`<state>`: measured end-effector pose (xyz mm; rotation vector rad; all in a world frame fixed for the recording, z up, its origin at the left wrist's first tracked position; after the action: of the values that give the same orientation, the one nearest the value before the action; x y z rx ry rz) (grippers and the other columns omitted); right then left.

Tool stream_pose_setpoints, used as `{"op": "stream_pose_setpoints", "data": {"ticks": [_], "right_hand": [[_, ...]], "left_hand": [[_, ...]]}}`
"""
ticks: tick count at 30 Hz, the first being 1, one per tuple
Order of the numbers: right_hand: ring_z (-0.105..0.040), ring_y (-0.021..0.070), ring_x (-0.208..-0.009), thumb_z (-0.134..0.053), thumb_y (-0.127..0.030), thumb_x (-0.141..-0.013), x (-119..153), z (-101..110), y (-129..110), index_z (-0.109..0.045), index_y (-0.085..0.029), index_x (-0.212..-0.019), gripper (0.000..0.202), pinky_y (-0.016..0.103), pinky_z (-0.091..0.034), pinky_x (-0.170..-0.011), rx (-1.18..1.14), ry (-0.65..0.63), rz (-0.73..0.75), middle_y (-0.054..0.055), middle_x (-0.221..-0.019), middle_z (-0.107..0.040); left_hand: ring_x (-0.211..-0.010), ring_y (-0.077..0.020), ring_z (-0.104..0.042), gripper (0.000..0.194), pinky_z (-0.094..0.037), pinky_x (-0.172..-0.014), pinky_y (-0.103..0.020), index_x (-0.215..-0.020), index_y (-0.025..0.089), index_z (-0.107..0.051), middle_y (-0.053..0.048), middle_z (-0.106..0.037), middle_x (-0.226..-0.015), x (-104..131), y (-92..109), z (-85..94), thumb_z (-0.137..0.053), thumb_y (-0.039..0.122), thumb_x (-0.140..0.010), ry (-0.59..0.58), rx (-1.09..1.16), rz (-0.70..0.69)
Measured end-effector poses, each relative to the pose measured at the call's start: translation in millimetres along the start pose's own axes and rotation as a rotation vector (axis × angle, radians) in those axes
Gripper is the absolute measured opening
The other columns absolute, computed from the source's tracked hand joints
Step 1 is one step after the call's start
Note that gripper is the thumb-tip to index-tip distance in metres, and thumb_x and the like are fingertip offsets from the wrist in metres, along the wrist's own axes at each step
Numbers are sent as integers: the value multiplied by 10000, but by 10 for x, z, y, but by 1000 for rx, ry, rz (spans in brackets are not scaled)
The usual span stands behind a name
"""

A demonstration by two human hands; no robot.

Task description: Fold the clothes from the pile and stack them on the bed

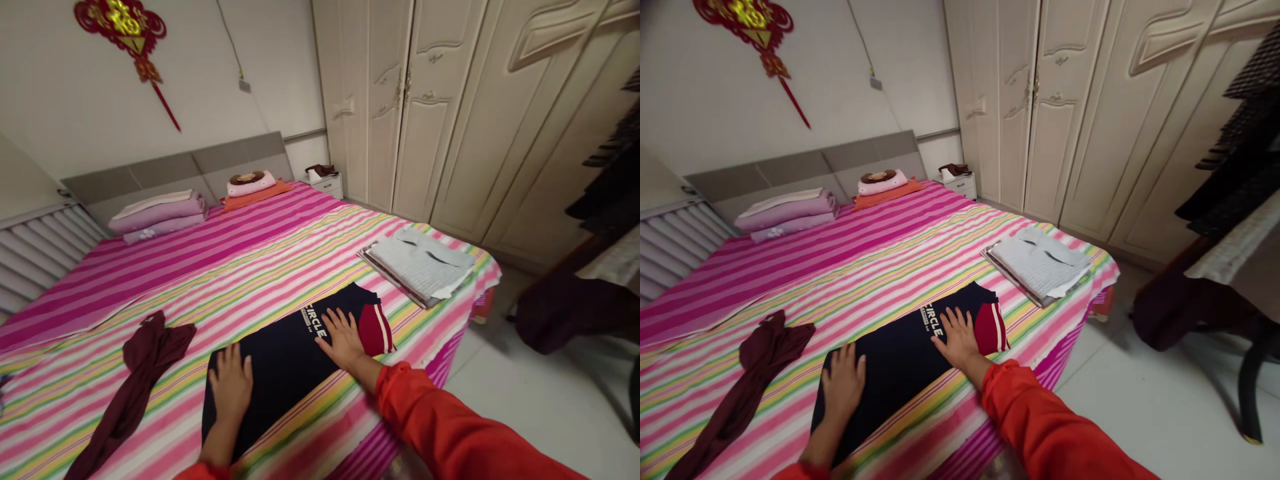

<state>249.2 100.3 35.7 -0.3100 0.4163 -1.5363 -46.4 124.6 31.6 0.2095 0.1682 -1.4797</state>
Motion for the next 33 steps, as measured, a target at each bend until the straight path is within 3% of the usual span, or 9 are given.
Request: {"op": "stream_pose_setpoints", "data": {"ticks": [2,5,9,13,20,24,27,31,33], "right_hand": [[-165,332,-1502,-407,-597,-932,-20,72,-42,-394,-182,-1510,712,565,-58,-1205,-2,-85,-37,107,-1607,-287],[-148,331,-1506,-380,-588,-947,-25,133,-188,-382,-214,-1516,680,602,-65,-1191,-30,-150,13,99,-1615,-265],[-154,262,-1511,-315,-597,-971,-29,43,-491,-316,-302,-1535,636,578,-39,-1205,-115,-95,359,28,-1628,-244],[-151,268,-1511,-332,-562,-980,-209,-95,-541,-339,-281,-1527,615,591,-41,-1200,-96,-167,383,41,-1621,-264],[-236,274,-1487,-370,-551,-973,-590,120,237,-433,-321,-1475,556,591,-71,-1195,21,-99,169,18,-1583,-357],[-263,269,-1478,-381,-464,-980,-576,407,793,-453,-300,-1464,516,596,-89,-1189,53,-5,15,50,-1569,-387],[-290,313,-1464,-420,-444,-954,-442,528,1125,-442,-186,-1469,577,592,-185,-1172,17,125,-127,145,-1565,-375],[-461,331,-1352,-579,-538,-820,-106,423,1345,-506,-95,-1374,713,487,-384,-1109,-388,434,-302,211,-1431,-518],[-578,318,-1227,-646,-572,-746,80,294,1348,-539,-133,-1320,730,450,-500,-1004,-734,448,-409,172,-1312,-616]], "left_hand": [[-1443,-321,-329,512,-274,-1141,-598,-1455,209,-462,-111,-400,-1554,151,271,-64,-347,340,-973,3,37,-145],[-1438,-323,-339,508,-281,-1141,-589,-1451,264,-469,-70,-415,-1549,279,484,-175,-385,374,-963,-2,48,-164],[-1447,-324,-322,509,-284,-1141,-587,-1447,280,-477,-62,-427,-1542,289,465,-236,-414,370,-950,5,33,-161],[-1452,-332,-307,514,-281,-1145,-581,-1454,279,-469,-45,-409,-1553,279,417,-221,-399,382,-956,-9,12,-167],[-1451,-329,-309,518,-281,-1150,-562,-1460,285,-461,-34,-398,-1561,287,430,-219,-394,396,-959,-19,20,-159],[-1450,-316,-311,511,-278,-1155,-546,-1456,294,-465,-29,-407,-1557,291,449,-198,-380,400,-963,-18,42,-151],[-1452,-313,-307,504,-265,-1160,-550,-1447,291,-478,-34,-414,-1553,300,463,-186,-383,395,-963,-11,66,-148],[-1452,-307,-310,501,-240,-1171,-554,-1447,282,-477,-39,-430,-1543,306,477,-159,-385,393,-967,-10,125,-134],[-1452,-300,-311,498,-218,-1182,-550,-1446,285,-478,-39,-439,-1537,301,484,-120,-403,387,-964,-24,155,-124]]}}
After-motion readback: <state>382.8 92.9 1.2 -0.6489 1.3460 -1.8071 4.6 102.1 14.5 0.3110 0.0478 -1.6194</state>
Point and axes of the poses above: each hand's wrist, its own x-axis away from the middle knuckle, its own z-axis out of the back of the hand, y = z × x, the point moved 1 cm from there along -x, towards the middle knuckle
